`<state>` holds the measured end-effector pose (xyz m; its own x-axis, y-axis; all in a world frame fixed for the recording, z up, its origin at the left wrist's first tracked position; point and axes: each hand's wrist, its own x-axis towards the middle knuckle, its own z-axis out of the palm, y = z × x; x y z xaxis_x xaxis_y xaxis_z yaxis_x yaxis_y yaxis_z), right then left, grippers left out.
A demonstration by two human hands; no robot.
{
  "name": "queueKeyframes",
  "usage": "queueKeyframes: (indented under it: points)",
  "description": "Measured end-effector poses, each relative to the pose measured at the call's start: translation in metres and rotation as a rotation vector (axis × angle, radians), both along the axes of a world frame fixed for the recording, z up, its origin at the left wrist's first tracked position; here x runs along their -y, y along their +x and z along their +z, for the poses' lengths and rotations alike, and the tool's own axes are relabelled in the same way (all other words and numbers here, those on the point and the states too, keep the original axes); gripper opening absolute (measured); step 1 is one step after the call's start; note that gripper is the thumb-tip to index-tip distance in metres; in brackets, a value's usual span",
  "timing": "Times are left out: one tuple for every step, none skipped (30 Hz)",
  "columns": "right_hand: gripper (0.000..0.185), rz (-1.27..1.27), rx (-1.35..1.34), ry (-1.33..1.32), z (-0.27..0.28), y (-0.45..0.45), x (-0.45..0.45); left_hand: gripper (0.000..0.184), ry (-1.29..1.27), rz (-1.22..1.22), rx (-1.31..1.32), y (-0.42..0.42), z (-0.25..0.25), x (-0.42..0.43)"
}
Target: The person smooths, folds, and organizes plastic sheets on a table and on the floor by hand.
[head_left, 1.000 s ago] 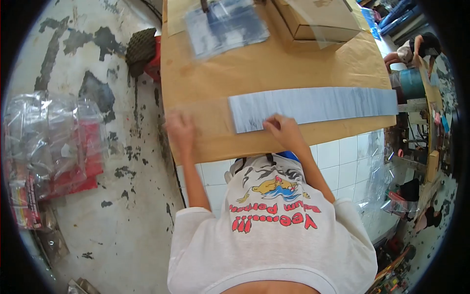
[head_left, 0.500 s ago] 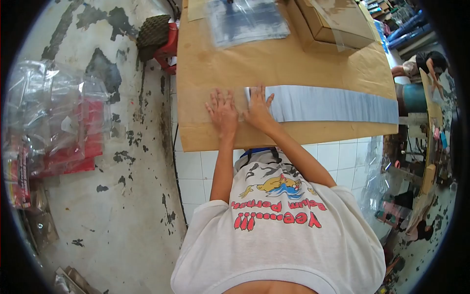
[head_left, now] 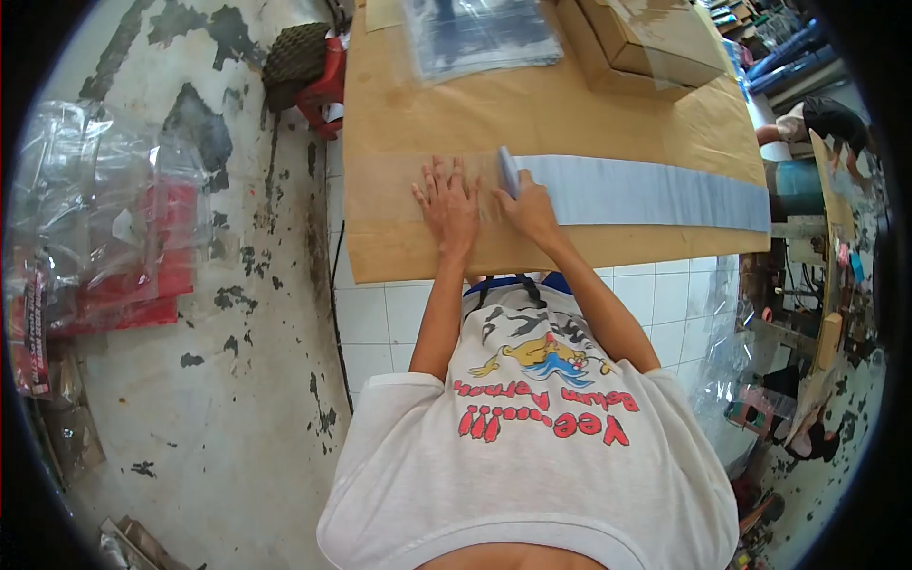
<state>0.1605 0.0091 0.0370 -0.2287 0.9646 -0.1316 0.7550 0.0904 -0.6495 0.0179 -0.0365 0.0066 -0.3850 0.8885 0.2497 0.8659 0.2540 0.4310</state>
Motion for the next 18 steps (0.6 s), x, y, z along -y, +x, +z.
queueKeyframes:
  points:
    - [0.056,0.012,-0.039,-0.025,0.001,-0.003,0.001,0.047,0.032,-0.007,-0.015,0.003,0.0,-0.001]
    - [0.054,0.055,-0.07,-0.063,0.001,-0.006,0.002,0.044,0.065,-0.011,-0.032,0.007,-0.001,0.0]
    - [0.052,0.097,-0.105,-0.097,0.0,-0.009,0.002,0.041,0.101,-0.018,-0.053,0.009,0.0,-0.001]
    - [0.05,0.134,-0.143,-0.122,-0.001,-0.015,-0.003,0.036,0.119,-0.002,-0.012,0.01,0.002,-0.002]
    - [0.05,0.161,-0.168,-0.095,-0.005,-0.023,-0.003,0.032,0.137,0.01,0.03,0.011,0.005,0.0]
    - [0.05,0.183,-0.189,-0.069,-0.007,-0.027,0.0,0.029,0.152,0.016,0.076,0.013,0.006,0.004]
    - [0.052,0.227,-0.322,-0.054,0.0,-0.028,0.002,0.023,0.097,0.02,0.056,0.01,0.006,0.006]
    - [0.055,0.273,-0.453,-0.036,0.01,-0.021,-0.002,0.017,0.043,0.024,0.035,0.001,0.002,0.009]
    - [0.058,0.284,-0.426,-0.108,0.039,-0.001,-0.011,0.017,0.15,0.123,-0.013,-0.017,-0.024,0.012]
    - [0.061,0.299,-0.397,-0.181,0.085,0.022,-0.021,0.019,0.136,0.154,0.001,-0.025,0.011,0.024]
    - [0.065,0.319,-0.369,-0.258,0.11,0.043,-0.029,0.023,0.228,0.328,0.238,-0.056,-0.012,0.034]
    - [0.066,0.265,-0.304,0.171,0.072,0.079,-0.06,0.022,0.058,0.404,-0.018,-0.072,0.006,0.043]
    - [0.066,0.2,-0.15,-0.065,0.149,0.133,-0.078,0.022,0.213,0.352,-0.25,-0.096,-0.002,0.054]
    - [0.066,0.138,-0.132,0.005,0.214,0.186,-0.085,0.022,0.09,0.34,-0.275,-0.13,-0.002,0.065]
    - [0.06,0.049,-0.174,0.023,0.239,0.246,-0.101,0.022,0.122,0.451,-0.256,-0.178,-0.024,0.077]
    - [0.054,-0.039,-0.221,0.044,0.264,0.305,-0.116,0.018,0.187,0.484,-0.326,-0.228,-0.04,0.095]
    - [0.053,-0.08,-0.165,0.189,0.286,0.357,-0.122,0.019,-0.085,0.695,-0.439,-0.244,-0.018,0.105]
    - [0.051,-0.132,-0.101,0.331,0.309,0.409,-0.128,0.02,-0.187,0.871,-0.422,-0.267,-0.008,0.115]
